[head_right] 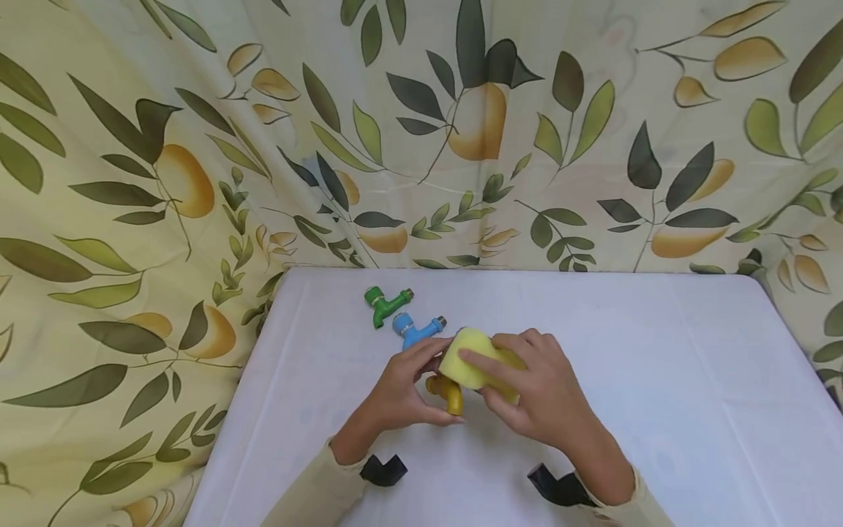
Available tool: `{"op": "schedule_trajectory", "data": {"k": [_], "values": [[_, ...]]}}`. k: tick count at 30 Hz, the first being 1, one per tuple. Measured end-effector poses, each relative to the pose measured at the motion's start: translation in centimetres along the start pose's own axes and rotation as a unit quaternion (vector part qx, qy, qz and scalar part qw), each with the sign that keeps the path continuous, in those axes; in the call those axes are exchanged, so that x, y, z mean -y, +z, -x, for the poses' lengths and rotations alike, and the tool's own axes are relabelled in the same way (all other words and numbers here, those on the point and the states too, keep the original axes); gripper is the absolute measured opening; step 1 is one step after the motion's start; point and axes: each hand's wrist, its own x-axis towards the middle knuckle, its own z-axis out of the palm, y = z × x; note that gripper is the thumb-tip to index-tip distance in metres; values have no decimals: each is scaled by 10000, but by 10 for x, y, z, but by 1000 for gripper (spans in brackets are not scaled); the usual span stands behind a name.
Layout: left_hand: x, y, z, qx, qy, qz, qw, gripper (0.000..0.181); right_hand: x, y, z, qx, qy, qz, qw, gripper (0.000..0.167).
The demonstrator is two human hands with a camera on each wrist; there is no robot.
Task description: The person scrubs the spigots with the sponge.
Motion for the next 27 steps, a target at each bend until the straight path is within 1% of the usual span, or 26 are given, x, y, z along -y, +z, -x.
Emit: {"op": "schedule_trajectory", "data": {"k": [2, 4, 6, 7, 9, 12, 14, 17, 18, 19, 22, 23, 24, 27], "values": [[-1, 0, 0, 14, -19, 141, 9999, 99, 0, -1, 0, -3, 37, -32, 10000, 39], [-2, 0, 0, -15, -62, 181, 9998, 98, 1, -3, 2, 149, -93, -417, 9990, 36], [-1, 0, 0, -53, -95, 194, 9998, 98, 1, -3, 4, 291, -228, -805, 9961, 40], [-1, 0, 0, -75, -104, 195, 9997, 99, 0, -3, 4, 304, -234, -899, 9952, 43], [-1, -1, 0, -98, -64, 146, 9998, 100, 0, -2, 4, 243, -51, -829, 9963, 43], [0, -2, -1, -119, 1, 106, 9999, 103, -2, 0, 3, 25, 221, -517, 9984, 38], [-1, -2, -1, -129, 4, 75, 9999, 104, -2, 0, 3, -21, 172, -533, 9984, 38], [-1, -3, 0, -156, -68, 40, 9998, 104, -3, 1, 3, -2, -93, -784, 9969, 37], [-1, -3, 0, -171, -105, 26, 9998, 104, -3, 1, 3, 1, -81, -787, 9969, 37], [-1, -3, 0, -174, -129, 50, 9998, 103, -3, 2, 3, -42, -34, -732, 9973, 37], [-2, -3, 0, -184, -157, 190, 9995, 101, -2, 3, 3, -22, 413, -431, 9982, 40], [-2, -3, 0, -179, -138, 224, 9995, 100, -1, 3, 3, -6, 471, -415, 9980, 40], [-2, -3, 0, -192, -129, 233, 9995, 99, 0, 3, 4, 39, 458, -453, 9979, 39], [-3, -3, 0, -241, -97, 106, 9996, 99, 3, 2, 6, 202, 136, -822, 9963, 43]]}}
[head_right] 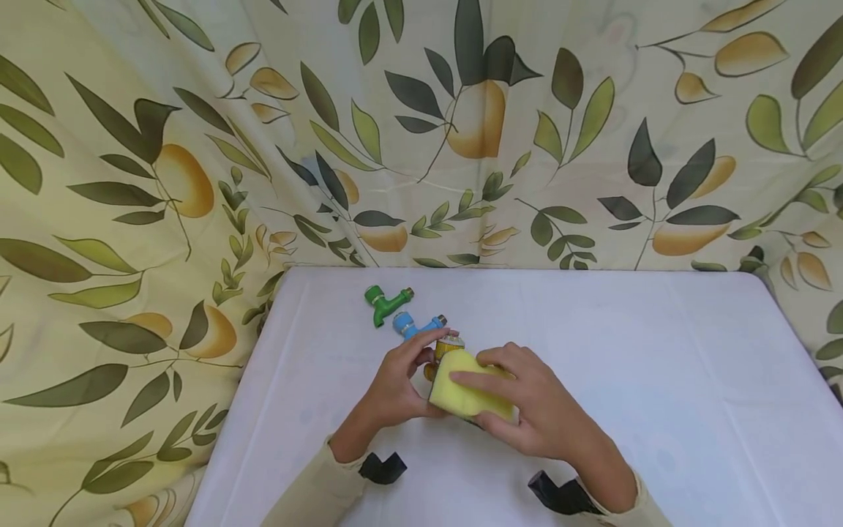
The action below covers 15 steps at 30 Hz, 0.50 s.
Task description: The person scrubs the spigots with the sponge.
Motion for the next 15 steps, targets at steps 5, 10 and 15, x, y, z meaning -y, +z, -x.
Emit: {"op": "schedule_trajectory", "data": {"k": [5, 10, 15], "values": [[-2, 1, 0, 23, 86, -146, 9999, 99, 2, -1, -2, -195, 298, 373, 9987, 40], [-2, 2, -1, 11, 160, -239, 9996, 97, 5, -3, -1, -49, 287, 275, 9992, 48], [1, 3, 0, -256, 122, -305, 9991, 100, 11, -3, -1, 27, 607, 417, 9973, 57]]}}
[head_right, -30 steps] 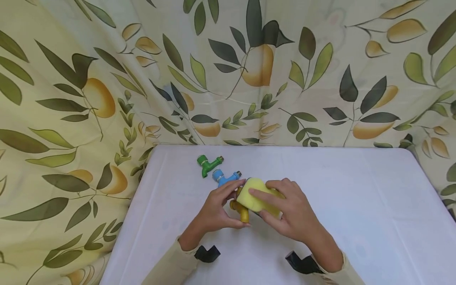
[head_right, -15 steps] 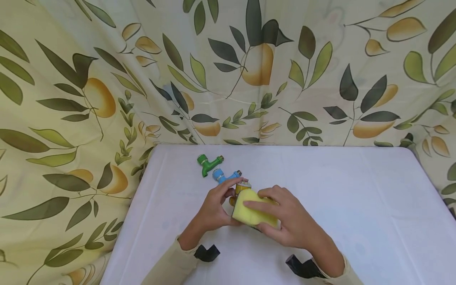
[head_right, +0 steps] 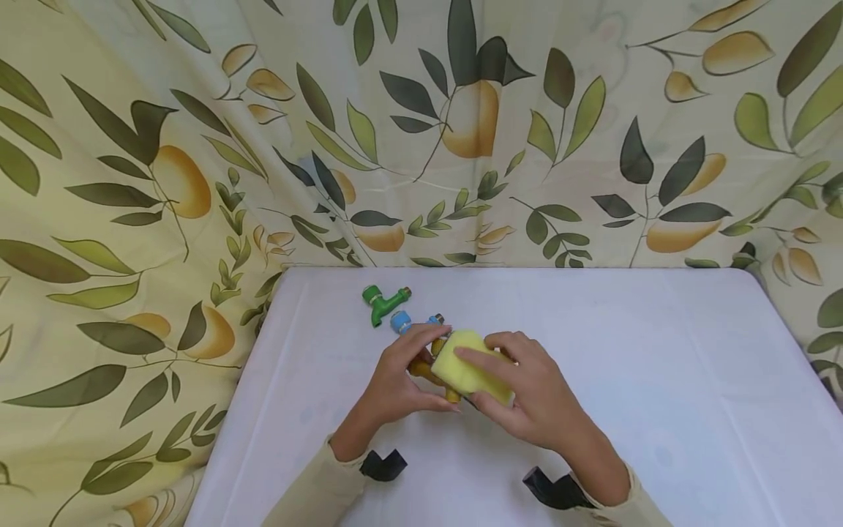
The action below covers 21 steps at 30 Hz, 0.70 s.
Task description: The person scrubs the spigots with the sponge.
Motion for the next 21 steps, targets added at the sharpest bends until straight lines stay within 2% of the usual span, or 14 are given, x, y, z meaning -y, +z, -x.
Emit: {"op": "schedule_trajectory", "data": {"k": [2, 6, 11, 13, 16, 19, 21], "values": [[1, 0, 0, -91, -27, -55, 9999, 101, 2, 0, -1, 12, 199, 171, 9997, 58], [-1, -2, -2, -139, -186, -173, 9996, 94, 6, -2, -4, 113, 230, 362, 9990, 57], [-4, -4, -2, 74, -708, 67, 9974, 81, 9, 2, -7, -60, 815, 789, 9935, 57], [-6, -5, -2, 224, -796, 45, 9966, 78, 12, 5, -6, -99, 838, 840, 9929, 55], [-7, -7, -5, 352, -817, -35, 9960, 77, 15, 10, -7, -345, 693, 1092, 9910, 50], [-6, -5, -6, 259, -882, 41, 9958, 78, 16, 16, -8, -739, 772, 1336, 9853, 49], [-6, -2, -6, 168, -902, 48, 9958, 78, 18, 20, -8, -820, 861, 1356, 9836, 51]]}}
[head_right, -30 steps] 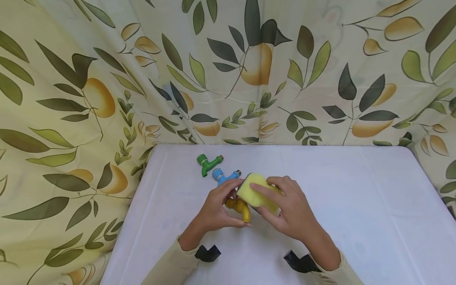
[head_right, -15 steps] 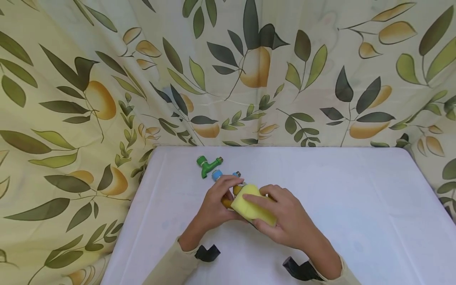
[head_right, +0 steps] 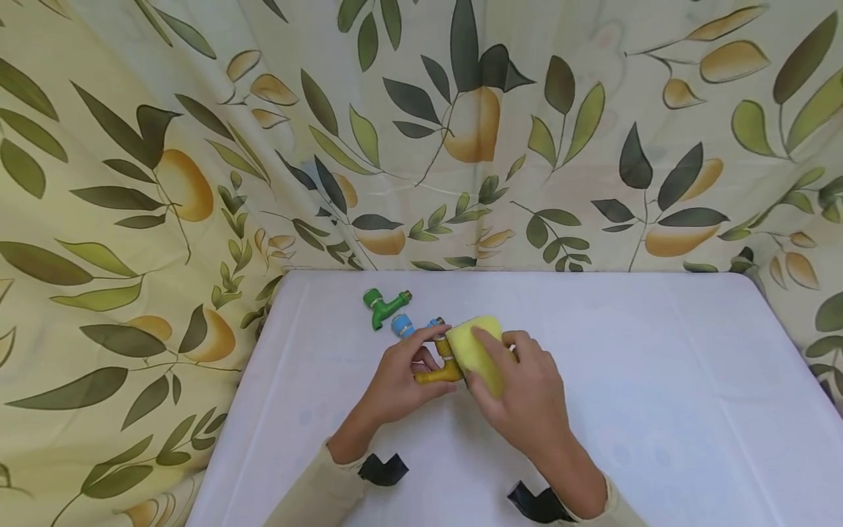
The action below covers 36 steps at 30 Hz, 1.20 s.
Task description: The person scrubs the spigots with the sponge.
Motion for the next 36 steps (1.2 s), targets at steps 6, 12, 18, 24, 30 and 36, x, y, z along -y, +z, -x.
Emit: {"op": "schedule_trajectory", "data": {"k": [6, 12, 18, 24, 30, 36], "values": [[4, 3, -1, 242, -282, 716, 9967, 77, 1, 6, 2, 28, 382, -12, 9993, 51], [18, -16, 1, 1792, -499, 3480, 9189, 95, -5, 6, 1, 70, 548, -172, 9983, 53], [36, -20, 2, 2534, -313, 4872, 8351, 104, -3, 3, 1, 263, 724, -415, 9962, 55], [44, -9, 2, 2001, -35, 5015, 8417, 113, -5, -3, 1, 761, 363, -607, 9946, 58], [46, -1, 2, 1555, 161, 5341, 8308, 110, -8, -4, 1, 1025, 612, -815, 9895, 59], [45, 3, 4, 1516, 223, 5392, 8281, 103, -11, -3, 3, 836, 684, -666, 9919, 59]]}}
